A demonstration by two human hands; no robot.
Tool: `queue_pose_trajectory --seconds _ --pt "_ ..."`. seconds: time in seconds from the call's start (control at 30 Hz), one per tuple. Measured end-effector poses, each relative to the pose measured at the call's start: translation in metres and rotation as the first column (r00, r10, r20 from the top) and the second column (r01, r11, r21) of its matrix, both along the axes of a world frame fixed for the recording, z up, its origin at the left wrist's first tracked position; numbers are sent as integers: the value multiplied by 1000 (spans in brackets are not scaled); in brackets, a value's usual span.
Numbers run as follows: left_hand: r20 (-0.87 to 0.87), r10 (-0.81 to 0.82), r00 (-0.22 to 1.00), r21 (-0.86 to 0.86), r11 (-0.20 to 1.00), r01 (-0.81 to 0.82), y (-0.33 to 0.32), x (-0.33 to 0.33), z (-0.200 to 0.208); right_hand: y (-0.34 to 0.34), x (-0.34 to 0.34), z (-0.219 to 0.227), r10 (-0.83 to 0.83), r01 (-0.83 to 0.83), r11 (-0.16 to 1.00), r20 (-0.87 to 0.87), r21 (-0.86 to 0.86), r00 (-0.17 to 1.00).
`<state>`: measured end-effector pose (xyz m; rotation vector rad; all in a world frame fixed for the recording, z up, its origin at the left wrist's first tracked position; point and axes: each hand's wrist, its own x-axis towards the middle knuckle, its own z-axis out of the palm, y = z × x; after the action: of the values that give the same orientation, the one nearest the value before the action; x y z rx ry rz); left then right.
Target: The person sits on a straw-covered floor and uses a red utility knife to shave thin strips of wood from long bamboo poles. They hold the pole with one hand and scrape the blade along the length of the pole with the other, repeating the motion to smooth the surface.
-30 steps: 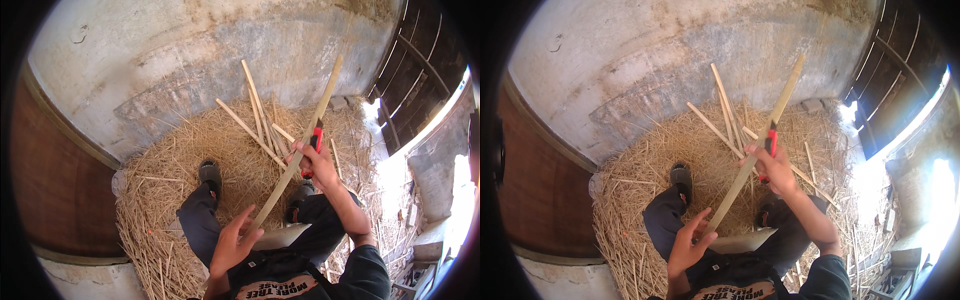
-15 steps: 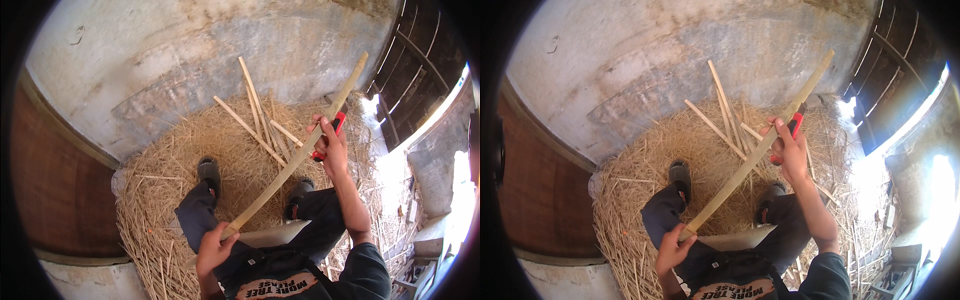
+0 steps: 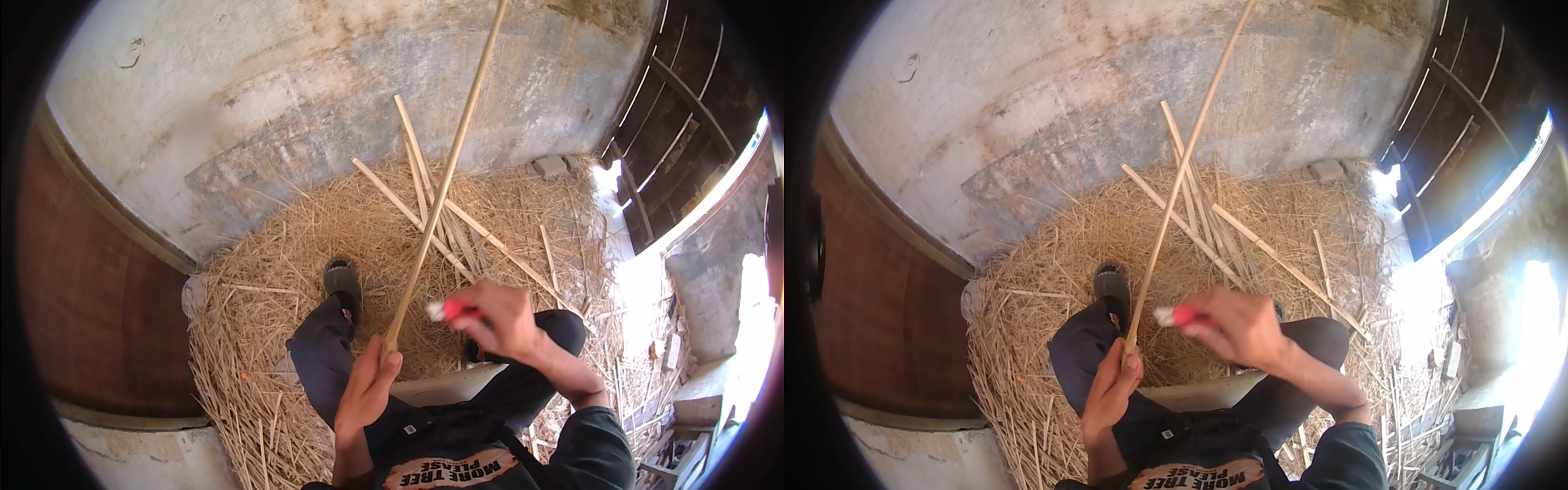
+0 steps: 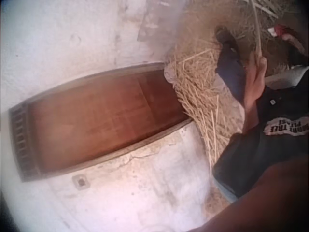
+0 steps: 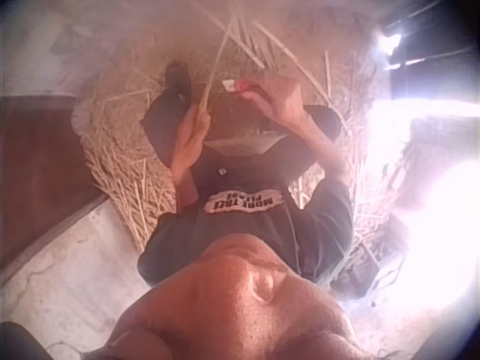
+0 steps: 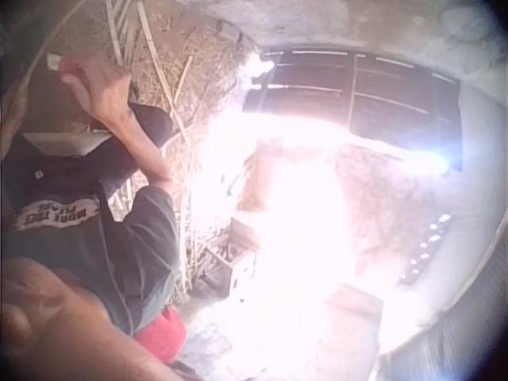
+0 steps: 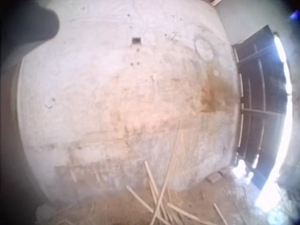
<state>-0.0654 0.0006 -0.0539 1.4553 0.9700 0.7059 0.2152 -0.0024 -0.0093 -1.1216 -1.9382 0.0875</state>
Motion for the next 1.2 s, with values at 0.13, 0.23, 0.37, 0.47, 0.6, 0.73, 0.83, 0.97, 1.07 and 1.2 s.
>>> queue_pose_trajectory --seconds 0.13,0.23,0.37,0.47,0.6,0.73,0.83,0.97,1.07,1.2 --pt "16 -4 1000 -10 1000 5 3 7 5 -6 -21 -4 0 -8 998 120 68 993" --pt "-11 -13 1000 17 1000 13 2 11 7 -5 -24 -7 -16 4 997 152 76 988" --pt "5 -28 1000 56 998 28 0 18 13 -5 -25 -9 -38 23 995 162 97 986" --pt "-1 -33 999 60 998 33 -1 21 15 -5 -25 -9 -44 25 995 192 97 980" --pt "-27 -18 999 139 990 22 -3 28 20 -5 -25 -8 -39 20 994 178 110 983" --pt "-65 2 998 169 986 9 -2 31 24 -7 -26 -6 -53 31 993 193 112 980" --pt "-46 31 998 159 987 -23 0 32 17 -6 -26 -4 -82 61 992 194 114 977" --pt "-91 80 993 211 976 -60 -4 38 22 -7 -25 -4 -114 90 988 192 127 975" --pt "-152 110 982 234 970 -72 -6 40 25 -7 -25 -2 -118 96 988 199 118 973" --pt "-208 147 967 220 970 -100 -11 44 34 -9 -24 0 -136 113 986 216 119 967"
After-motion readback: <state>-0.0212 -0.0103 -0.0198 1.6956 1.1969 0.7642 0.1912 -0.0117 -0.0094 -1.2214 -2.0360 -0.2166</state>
